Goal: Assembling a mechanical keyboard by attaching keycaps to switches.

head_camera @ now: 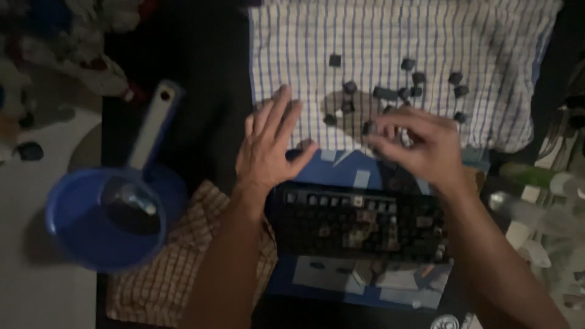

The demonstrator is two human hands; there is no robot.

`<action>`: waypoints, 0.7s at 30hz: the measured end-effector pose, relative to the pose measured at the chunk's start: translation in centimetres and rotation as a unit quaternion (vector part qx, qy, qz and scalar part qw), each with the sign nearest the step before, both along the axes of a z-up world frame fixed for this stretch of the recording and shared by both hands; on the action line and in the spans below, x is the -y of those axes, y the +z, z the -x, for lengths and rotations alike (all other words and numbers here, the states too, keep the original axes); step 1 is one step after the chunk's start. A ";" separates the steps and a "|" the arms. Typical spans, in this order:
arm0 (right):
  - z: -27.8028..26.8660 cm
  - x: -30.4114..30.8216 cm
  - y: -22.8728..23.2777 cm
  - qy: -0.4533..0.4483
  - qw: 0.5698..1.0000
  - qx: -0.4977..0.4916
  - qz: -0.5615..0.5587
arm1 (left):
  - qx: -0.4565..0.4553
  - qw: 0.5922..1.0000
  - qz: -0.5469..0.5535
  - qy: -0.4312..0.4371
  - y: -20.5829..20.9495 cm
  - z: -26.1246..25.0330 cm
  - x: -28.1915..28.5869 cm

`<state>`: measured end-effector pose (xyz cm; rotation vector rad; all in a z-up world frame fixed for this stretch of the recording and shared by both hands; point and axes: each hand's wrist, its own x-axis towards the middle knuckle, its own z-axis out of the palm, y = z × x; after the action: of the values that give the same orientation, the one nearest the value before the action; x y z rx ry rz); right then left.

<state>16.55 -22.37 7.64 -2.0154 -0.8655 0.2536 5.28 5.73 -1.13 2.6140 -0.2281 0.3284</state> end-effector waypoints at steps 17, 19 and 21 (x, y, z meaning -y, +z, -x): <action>12.7 4.2 -0.4 -0.094 0.991 0.032 0.086 | 0.113 0.992 -0.058 -0.023 -2.8 0.1 -0.7; 14.7 4.7 -0.6 -0.091 0.990 0.054 0.092 | 0.127 0.990 -0.054 -0.025 -3.4 0.2 -0.9; 16.5 5.2 -0.7 -0.100 0.983 0.094 0.124 | 0.180 0.982 -0.026 -0.051 -3.7 0.4 -1.1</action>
<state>0.05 -27.53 6.92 -2.3705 -0.7683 0.0589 4.91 6.86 -4.81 2.5659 -0.4963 0.7682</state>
